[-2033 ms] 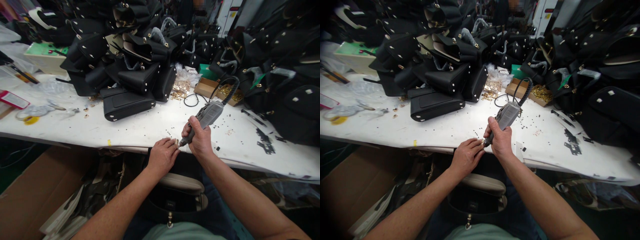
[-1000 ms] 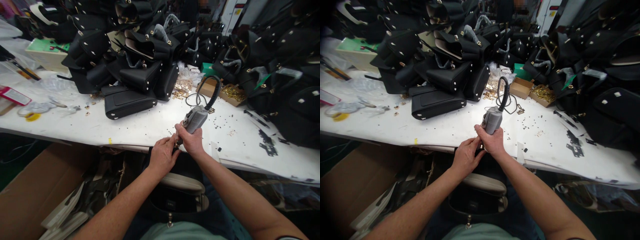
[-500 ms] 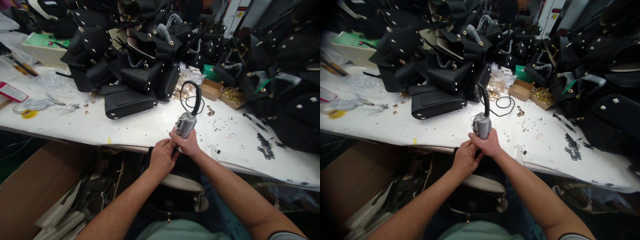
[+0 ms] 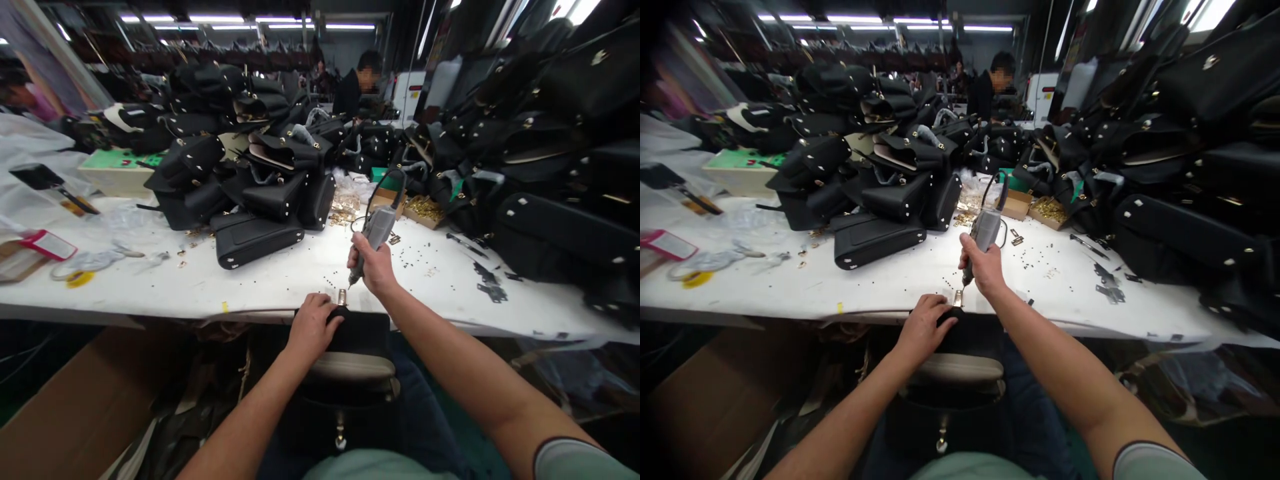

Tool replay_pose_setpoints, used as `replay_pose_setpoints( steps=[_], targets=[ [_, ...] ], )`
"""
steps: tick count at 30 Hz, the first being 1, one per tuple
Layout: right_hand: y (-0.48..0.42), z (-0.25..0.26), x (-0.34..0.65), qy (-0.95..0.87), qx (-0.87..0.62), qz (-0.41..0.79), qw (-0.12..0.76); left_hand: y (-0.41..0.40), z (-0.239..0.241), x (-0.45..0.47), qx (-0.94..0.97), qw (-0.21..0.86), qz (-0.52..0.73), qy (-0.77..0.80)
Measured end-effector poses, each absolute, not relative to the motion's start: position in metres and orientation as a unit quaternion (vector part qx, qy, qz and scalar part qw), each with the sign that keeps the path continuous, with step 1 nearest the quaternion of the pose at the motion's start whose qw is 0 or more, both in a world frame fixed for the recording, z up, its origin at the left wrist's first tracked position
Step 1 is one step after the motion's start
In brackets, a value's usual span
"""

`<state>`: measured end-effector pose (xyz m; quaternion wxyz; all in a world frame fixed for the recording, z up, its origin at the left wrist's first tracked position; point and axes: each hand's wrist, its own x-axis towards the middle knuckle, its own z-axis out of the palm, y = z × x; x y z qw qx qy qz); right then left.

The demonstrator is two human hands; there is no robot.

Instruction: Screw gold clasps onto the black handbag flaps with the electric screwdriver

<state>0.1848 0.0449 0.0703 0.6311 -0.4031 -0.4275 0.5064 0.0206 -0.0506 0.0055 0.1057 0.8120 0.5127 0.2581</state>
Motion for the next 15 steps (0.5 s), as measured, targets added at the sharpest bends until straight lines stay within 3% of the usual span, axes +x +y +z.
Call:
replay_pose_setpoints(
  steps=[5, 11, 15],
  targets=[
    [0.048, 0.075, 0.207, -0.517, -0.506, 0.447, 0.527, -0.058, 0.017, 0.022, 0.809, 0.071, 0.211, 0.543],
    [0.05, 0.048, 0.203, -0.772, -0.553, 0.222, 0.22, -0.075, 0.025, 0.015, 0.811, 0.038, 0.191, 0.551],
    [0.048, 0.043, 0.199, -0.798, -0.555, 0.169, 0.162, -0.079, 0.025, 0.007, 0.824, -0.002, 0.236, 0.515]
  ],
)
